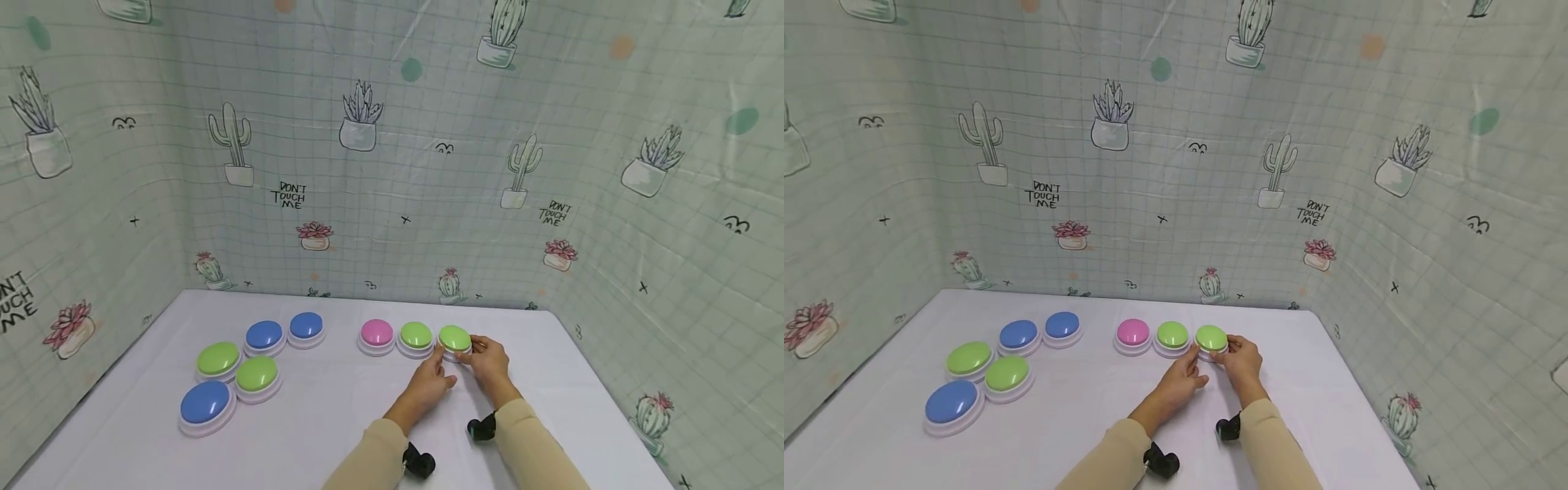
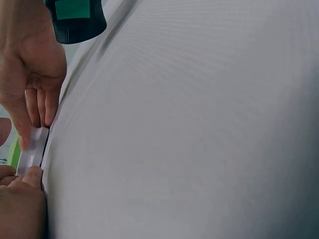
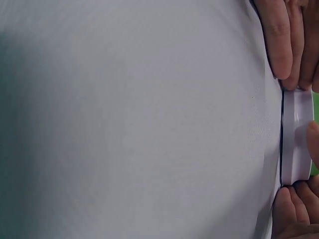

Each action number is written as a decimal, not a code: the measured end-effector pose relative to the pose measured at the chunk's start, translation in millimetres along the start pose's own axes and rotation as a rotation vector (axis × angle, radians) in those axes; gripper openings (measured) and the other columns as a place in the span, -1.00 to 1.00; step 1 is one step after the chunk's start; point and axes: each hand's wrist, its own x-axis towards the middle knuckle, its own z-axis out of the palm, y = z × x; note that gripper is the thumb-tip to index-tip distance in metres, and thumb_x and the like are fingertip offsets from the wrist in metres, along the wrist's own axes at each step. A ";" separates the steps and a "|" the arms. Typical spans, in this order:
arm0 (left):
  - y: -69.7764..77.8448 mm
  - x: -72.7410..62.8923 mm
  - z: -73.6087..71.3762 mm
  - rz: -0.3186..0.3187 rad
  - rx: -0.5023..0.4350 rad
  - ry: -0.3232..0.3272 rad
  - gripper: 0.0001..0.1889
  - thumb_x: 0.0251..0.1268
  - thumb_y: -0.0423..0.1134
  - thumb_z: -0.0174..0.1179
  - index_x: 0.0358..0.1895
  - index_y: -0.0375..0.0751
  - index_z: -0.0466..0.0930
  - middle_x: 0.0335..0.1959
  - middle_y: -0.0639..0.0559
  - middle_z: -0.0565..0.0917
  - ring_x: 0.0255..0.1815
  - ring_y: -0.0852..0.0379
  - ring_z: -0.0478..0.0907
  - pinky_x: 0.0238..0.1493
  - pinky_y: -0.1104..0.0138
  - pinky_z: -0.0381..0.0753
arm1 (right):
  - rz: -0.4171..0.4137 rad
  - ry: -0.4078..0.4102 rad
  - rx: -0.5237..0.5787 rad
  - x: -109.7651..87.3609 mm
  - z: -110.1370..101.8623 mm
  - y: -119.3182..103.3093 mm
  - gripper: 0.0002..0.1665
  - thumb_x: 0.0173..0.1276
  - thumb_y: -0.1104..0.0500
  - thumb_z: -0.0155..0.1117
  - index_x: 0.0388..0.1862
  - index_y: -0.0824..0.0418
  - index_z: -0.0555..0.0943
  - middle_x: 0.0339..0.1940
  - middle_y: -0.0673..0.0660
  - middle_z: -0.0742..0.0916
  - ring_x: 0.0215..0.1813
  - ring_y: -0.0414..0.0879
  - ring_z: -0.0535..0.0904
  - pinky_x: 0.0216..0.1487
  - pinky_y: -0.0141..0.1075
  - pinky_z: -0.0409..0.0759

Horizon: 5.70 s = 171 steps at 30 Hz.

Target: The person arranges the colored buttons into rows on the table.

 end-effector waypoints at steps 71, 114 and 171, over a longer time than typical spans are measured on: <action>10.6 -132.7 -252.7 -0.032 0.615 0.597 -0.28 0.21 -0.47 0.41 0.35 -0.78 0.28 0.27 -0.63 0.42 0.38 -0.54 0.35 0.49 -0.26 0.34 | -0.254 -0.391 0.101 -110.3 200.9 -108.0 -0.27 0.23 0.29 0.61 0.32 0.53 0.54 0.33 0.43 0.65 0.40 0.30 0.56 0.41 0.03 0.56; -5.0 -153.9 -229.2 -0.099 0.196 0.570 -0.29 0.00 -0.63 0.51 0.33 -0.51 0.53 0.31 -0.45 0.57 0.38 -0.39 0.50 0.40 -0.03 0.56 | -0.328 -0.573 0.051 -131.6 201.0 -90.1 -0.34 0.10 0.45 0.63 0.22 0.46 0.63 0.16 0.37 0.76 0.29 0.23 0.67 0.32 0.00 0.64; -22.0 -17.5 -46.9 0.101 0.142 0.551 -0.49 -0.11 -0.63 0.58 0.02 -0.52 0.64 -0.03 -0.30 0.70 0.12 -0.23 0.71 0.15 0.26 0.74 | -0.176 -0.295 0.171 -31.6 39.9 -1.6 -0.27 -0.02 0.54 0.57 0.23 0.49 0.63 0.20 0.41 0.72 0.39 0.28 0.58 0.39 0.03 0.58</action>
